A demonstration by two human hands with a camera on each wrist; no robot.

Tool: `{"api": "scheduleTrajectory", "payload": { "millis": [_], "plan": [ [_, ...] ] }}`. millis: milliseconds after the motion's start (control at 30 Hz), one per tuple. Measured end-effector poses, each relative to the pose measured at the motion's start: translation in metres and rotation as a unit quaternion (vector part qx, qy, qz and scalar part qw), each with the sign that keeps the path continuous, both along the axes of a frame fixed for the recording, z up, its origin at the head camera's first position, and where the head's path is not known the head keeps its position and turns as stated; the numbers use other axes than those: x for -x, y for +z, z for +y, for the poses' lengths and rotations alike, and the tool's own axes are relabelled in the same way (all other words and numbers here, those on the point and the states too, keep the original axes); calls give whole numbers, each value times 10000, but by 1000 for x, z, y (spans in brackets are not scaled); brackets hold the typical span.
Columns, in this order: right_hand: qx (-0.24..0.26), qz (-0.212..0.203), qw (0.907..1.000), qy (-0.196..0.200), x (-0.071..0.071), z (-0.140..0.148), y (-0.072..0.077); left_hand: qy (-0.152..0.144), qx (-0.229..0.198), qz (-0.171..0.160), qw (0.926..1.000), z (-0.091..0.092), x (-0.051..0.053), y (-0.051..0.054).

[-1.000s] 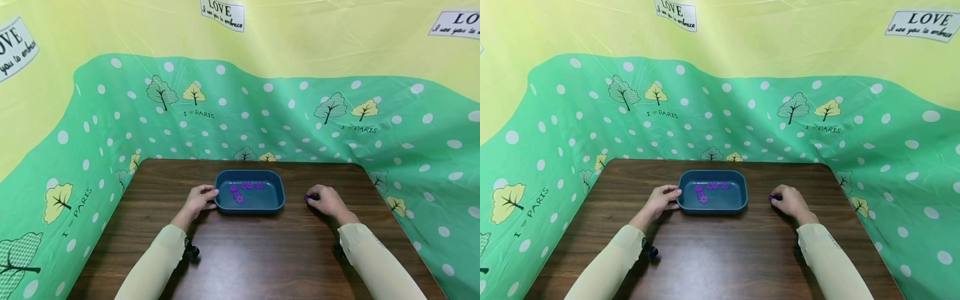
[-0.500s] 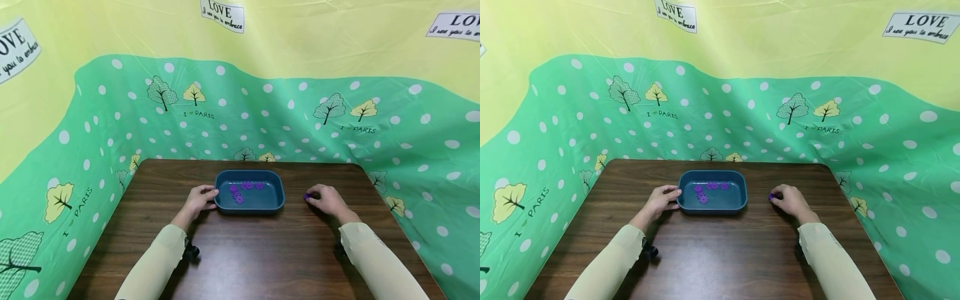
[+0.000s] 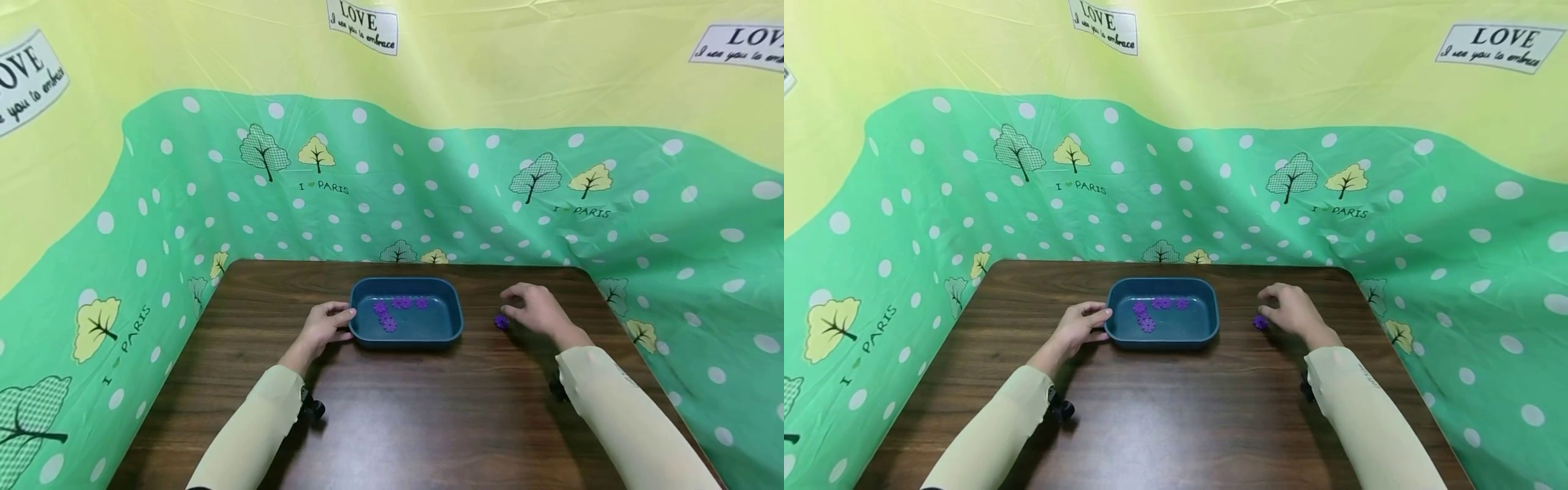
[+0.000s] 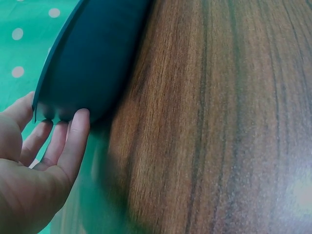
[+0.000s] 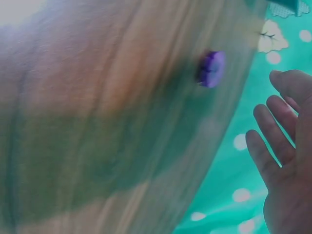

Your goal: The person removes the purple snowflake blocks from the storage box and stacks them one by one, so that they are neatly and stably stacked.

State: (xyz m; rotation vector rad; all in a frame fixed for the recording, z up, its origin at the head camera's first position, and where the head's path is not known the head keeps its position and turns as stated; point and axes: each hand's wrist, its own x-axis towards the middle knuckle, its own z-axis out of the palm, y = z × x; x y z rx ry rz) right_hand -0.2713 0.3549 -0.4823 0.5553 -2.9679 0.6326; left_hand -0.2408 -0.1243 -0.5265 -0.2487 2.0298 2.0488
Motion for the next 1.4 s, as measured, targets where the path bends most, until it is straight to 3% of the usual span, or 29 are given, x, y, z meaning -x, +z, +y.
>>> {"api": "scheduleTrajectory", "payload": {
  "millis": [367, 633, 1033, 1400],
  "plan": [
    [98, 171, 9992, 361, 9, -39, 23, -27, 8, 1, 10000, -1, 1, -1],
    [160, 130, 9977, 647, 16, -71, 31, -4, -33, -31, 10000, -1, 0, 1],
    [256, -15, 9968, 752, 23, -110, 31, -17, -72, -32, 10000, -1, 2, 0],
    [198, -161, 9952, 947, 29, -138, 20, 35, -81, -49, 9999, 0, 2, 1]
  ]
}}
